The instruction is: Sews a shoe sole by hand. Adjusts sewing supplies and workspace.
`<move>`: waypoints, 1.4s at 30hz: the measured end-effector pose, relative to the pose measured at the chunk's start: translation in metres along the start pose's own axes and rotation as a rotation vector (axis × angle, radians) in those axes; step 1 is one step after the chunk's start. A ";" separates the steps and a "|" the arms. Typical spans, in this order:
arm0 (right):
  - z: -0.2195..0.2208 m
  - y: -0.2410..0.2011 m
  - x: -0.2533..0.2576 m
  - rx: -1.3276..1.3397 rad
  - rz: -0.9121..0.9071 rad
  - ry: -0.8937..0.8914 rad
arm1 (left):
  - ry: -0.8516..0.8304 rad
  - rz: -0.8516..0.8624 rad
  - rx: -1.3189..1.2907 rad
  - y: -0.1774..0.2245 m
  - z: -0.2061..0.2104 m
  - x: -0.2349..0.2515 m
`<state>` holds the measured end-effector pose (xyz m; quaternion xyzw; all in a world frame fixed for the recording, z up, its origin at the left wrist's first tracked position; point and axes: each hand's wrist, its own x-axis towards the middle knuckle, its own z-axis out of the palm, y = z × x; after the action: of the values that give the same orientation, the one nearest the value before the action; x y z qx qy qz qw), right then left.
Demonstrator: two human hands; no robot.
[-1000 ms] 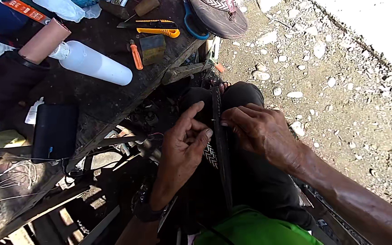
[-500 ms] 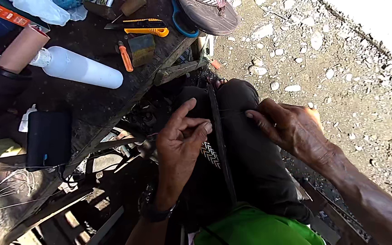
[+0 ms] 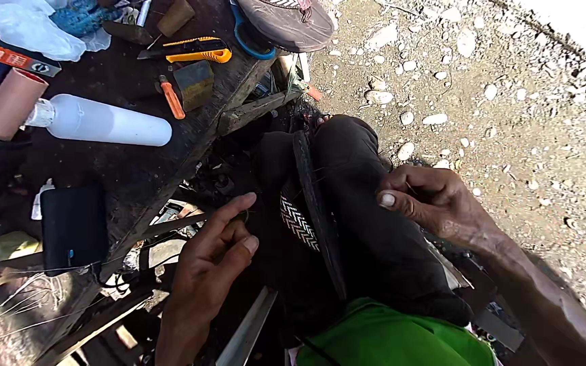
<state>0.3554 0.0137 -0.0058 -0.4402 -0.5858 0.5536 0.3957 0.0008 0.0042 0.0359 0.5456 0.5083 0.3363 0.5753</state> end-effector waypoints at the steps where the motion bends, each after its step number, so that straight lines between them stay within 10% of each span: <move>1: 0.007 -0.003 0.004 -0.030 -0.052 0.026 | 0.073 0.000 0.151 -0.004 -0.001 -0.001; 8: 0.054 -0.001 0.042 -0.819 -0.275 0.070 | 0.257 0.210 0.433 0.006 0.080 0.021; 14: 0.018 -0.017 0.011 0.537 0.086 -0.216 | 0.263 0.219 0.693 -0.009 0.097 0.046; 24: 0.011 -0.007 0.018 0.575 0.035 -0.146 | 0.223 0.227 0.354 -0.017 0.087 0.052; 31: 0.027 -0.013 0.040 -0.696 -0.134 0.090 | 0.221 0.217 -0.141 -0.018 0.067 0.047; 35: 0.056 -0.010 0.052 -0.902 -0.191 0.071 | 0.270 0.207 -0.280 -0.009 0.055 0.037; 42: 0.005 0.005 -0.002 -0.075 -0.057 -0.225 | 0.561 0.300 -0.645 -0.004 -0.040 -0.003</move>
<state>0.3520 0.0100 -0.0110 -0.3730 -0.6591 0.5655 0.3265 -0.0385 0.0116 0.0369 0.2937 0.4291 0.6921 0.5007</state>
